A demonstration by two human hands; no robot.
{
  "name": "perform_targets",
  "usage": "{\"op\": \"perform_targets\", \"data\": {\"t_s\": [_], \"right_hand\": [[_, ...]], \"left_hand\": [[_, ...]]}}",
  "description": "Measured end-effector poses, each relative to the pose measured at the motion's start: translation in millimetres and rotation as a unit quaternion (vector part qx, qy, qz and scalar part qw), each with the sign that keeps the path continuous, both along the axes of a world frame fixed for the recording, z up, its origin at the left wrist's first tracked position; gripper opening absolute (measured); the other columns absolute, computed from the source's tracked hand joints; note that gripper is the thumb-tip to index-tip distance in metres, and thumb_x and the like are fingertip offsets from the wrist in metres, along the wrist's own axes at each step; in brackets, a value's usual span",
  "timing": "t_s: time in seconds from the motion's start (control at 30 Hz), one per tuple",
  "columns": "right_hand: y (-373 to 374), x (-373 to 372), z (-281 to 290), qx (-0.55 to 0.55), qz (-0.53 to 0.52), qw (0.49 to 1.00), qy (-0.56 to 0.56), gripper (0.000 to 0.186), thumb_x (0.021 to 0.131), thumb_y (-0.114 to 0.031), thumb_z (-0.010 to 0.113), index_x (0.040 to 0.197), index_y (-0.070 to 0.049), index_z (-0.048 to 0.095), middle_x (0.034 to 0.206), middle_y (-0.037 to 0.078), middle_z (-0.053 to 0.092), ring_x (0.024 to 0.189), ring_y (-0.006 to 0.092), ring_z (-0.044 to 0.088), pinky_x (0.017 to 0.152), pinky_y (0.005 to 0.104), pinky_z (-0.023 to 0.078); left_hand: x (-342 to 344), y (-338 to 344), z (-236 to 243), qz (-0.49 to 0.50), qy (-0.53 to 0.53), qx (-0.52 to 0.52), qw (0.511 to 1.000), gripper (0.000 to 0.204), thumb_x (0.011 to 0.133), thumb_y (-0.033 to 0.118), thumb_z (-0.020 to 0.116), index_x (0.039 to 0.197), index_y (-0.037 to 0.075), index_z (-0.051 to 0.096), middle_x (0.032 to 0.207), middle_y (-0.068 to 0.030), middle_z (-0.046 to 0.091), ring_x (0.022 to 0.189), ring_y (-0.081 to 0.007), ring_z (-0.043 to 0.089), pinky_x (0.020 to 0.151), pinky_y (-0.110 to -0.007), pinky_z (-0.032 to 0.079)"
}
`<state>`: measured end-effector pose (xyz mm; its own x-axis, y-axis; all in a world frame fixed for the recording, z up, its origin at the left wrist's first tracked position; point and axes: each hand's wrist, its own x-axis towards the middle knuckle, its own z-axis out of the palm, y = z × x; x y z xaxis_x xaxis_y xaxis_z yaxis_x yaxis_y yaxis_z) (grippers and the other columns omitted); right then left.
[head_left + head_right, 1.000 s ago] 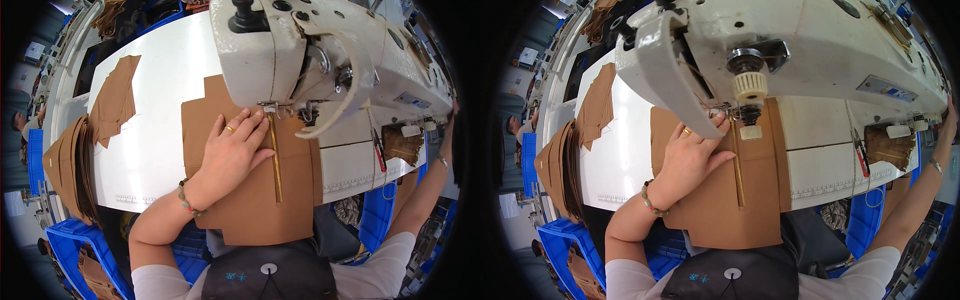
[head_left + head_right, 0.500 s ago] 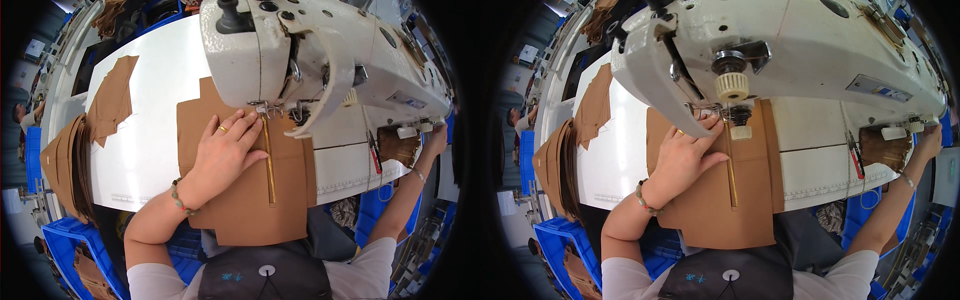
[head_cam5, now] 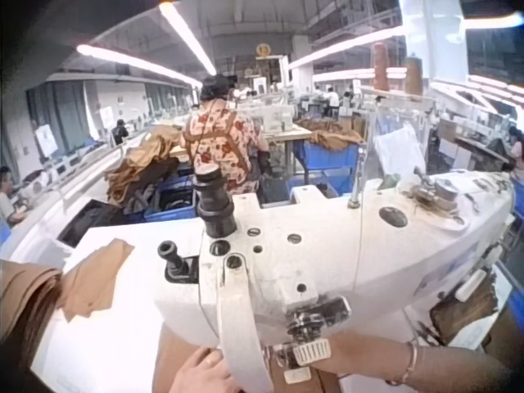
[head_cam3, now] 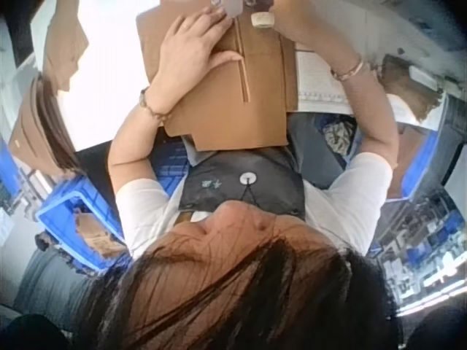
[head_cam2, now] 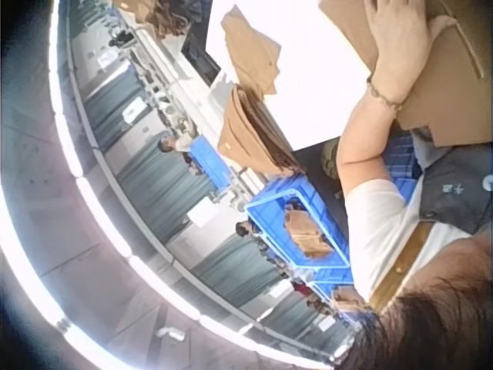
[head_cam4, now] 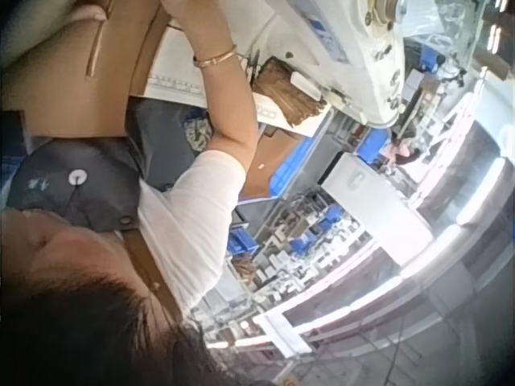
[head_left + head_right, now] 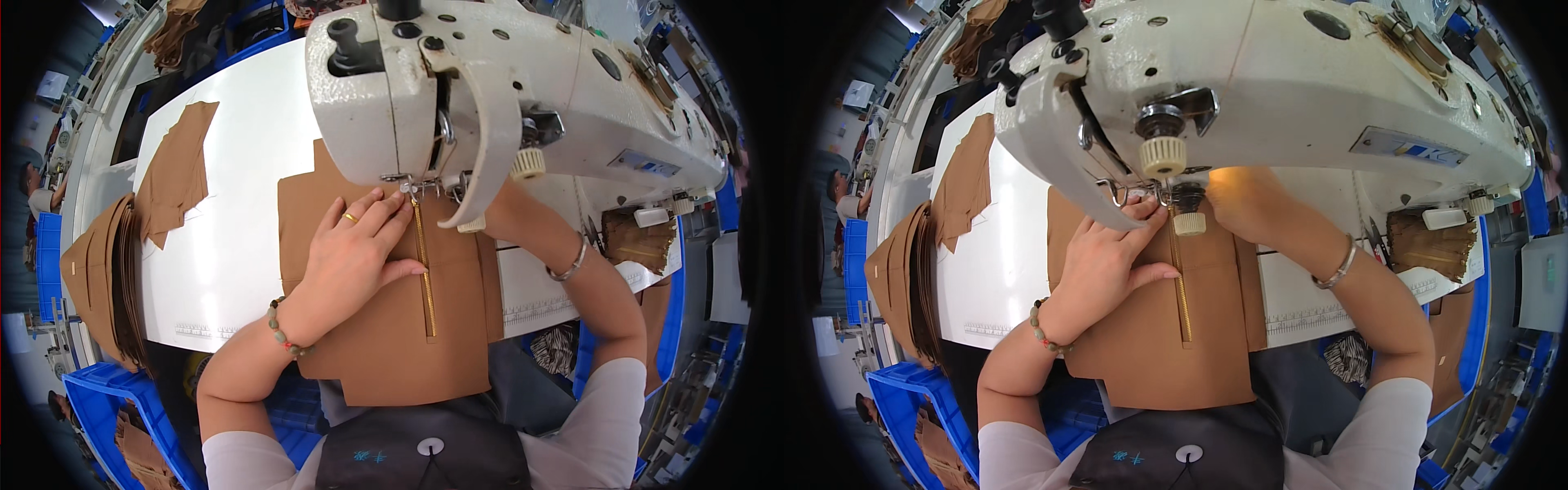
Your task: The person sews a zipper and bag components onto a leather piece using an industrial sewing machine.
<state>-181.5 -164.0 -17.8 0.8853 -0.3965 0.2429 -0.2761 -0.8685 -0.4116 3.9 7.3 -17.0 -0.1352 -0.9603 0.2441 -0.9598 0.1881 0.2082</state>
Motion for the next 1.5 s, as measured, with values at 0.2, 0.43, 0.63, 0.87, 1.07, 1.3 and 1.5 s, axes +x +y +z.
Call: {"op": "perform_targets", "data": {"t_s": [0.2, 0.43, 0.63, 0.87, 1.07, 1.3, 1.5], "right_hand": [[1, 0, -28, -0.037, 0.026, 0.995, -0.092, 0.006, 0.074, -0.011, 0.071, 0.075, -0.005, 0.073, 0.077, 0.015, 0.071, 0.072, 0.0332, 0.069, 0.063, 0.0452, 0.053], [-4, 1, -37, -0.064, 0.038, 0.994, -0.079, 0.006, 0.074, -0.009, 0.069, 0.071, -0.005, 0.073, 0.075, 0.014, 0.071, 0.068, 0.0332, 0.069, 0.062, 0.0460, 0.053], [9, -3, 6, -0.065, 0.007, 0.998, -0.013, 0.009, 0.080, -0.011, 0.068, 0.076, -0.004, 0.071, 0.077, 0.015, 0.071, 0.072, 0.0345, 0.069, 0.064, 0.0459, 0.053], [12, -32, 37, -0.083, -0.107, 0.979, -0.153, 0.010, 0.090, -0.015, 0.072, 0.092, -0.007, 0.077, 0.078, 0.008, 0.071, 0.071, 0.0293, 0.066, 0.070, 0.0415, 0.051], [9, -25, 20, -0.077, -0.119, 0.962, -0.235, 0.004, 0.088, -0.008, 0.073, 0.087, -0.006, 0.077, 0.078, 0.005, 0.072, 0.070, 0.0254, 0.067, 0.070, 0.0389, 0.050], [6, -27, 16, -0.080, -0.113, 0.959, -0.249, 0.004, 0.088, -0.004, 0.072, 0.087, -0.006, 0.076, 0.075, 0.004, 0.071, 0.069, 0.0244, 0.067, 0.069, 0.0379, 0.051], [9, -29, -6, -0.178, -0.050, 0.970, -0.156, 0.009, 0.090, -0.014, 0.070, 0.087, -0.007, 0.074, 0.090, 0.009, 0.068, 0.088, 0.0291, 0.064, 0.079, 0.0435, 0.048]], "left_hand": [[2, 0, 1, 0.001, 0.005, 0.025, 1.000, 0.071, 0.083, 0.054, 0.073, 0.135, 0.005, 0.065, 0.141, -0.0076, 0.061, 0.135, -0.0286, 0.055, 0.109, -0.053, 0.046], [1, -2, 1, -0.001, 0.001, 0.024, 1.000, 0.071, 0.083, 0.053, 0.073, 0.134, 0.004, 0.065, 0.139, -0.0087, 0.062, 0.134, -0.0286, 0.056, 0.109, -0.053, 0.047], [2, -3, 3, -0.007, -0.010, 0.023, 1.000, 0.071, 0.084, 0.053, 0.072, 0.134, 0.003, 0.065, 0.138, -0.0093, 0.063, 0.133, -0.0287, 0.057, 0.108, -0.052, 0.047], [2, -2, 0, -0.013, -0.018, 0.000, 1.000, 0.070, 0.085, 0.053, 0.072, 0.133, 0.003, 0.065, 0.138, -0.0109, 0.063, 0.132, -0.0292, 0.057, 0.108, -0.052, 0.047], [3, -1, -1, -0.014, -0.028, -0.013, 0.999, 0.069, 0.086, 0.054, 0.070, 0.133, 0.003, 0.066, 0.139, -0.0115, 0.063, 0.133, -0.0294, 0.057, 0.108, -0.052, 0.047], [1, 1, 0, -0.021, -0.035, -0.020, 0.999, 0.071, 0.086, 0.054, 0.069, 0.133, 0.002, 0.065, 0.139, -0.0110, 0.063, 0.133, -0.0286, 0.057, 0.108, -0.052, 0.046], [-5, 5, -1, -0.012, -0.058, -0.026, 0.998, 0.065, 0.087, 0.053, 0.069, 0.134, 0.008, 0.066, 0.135, -0.0097, 0.064, 0.131, -0.0269, 0.058, 0.109, -0.054, 0.046]]}}
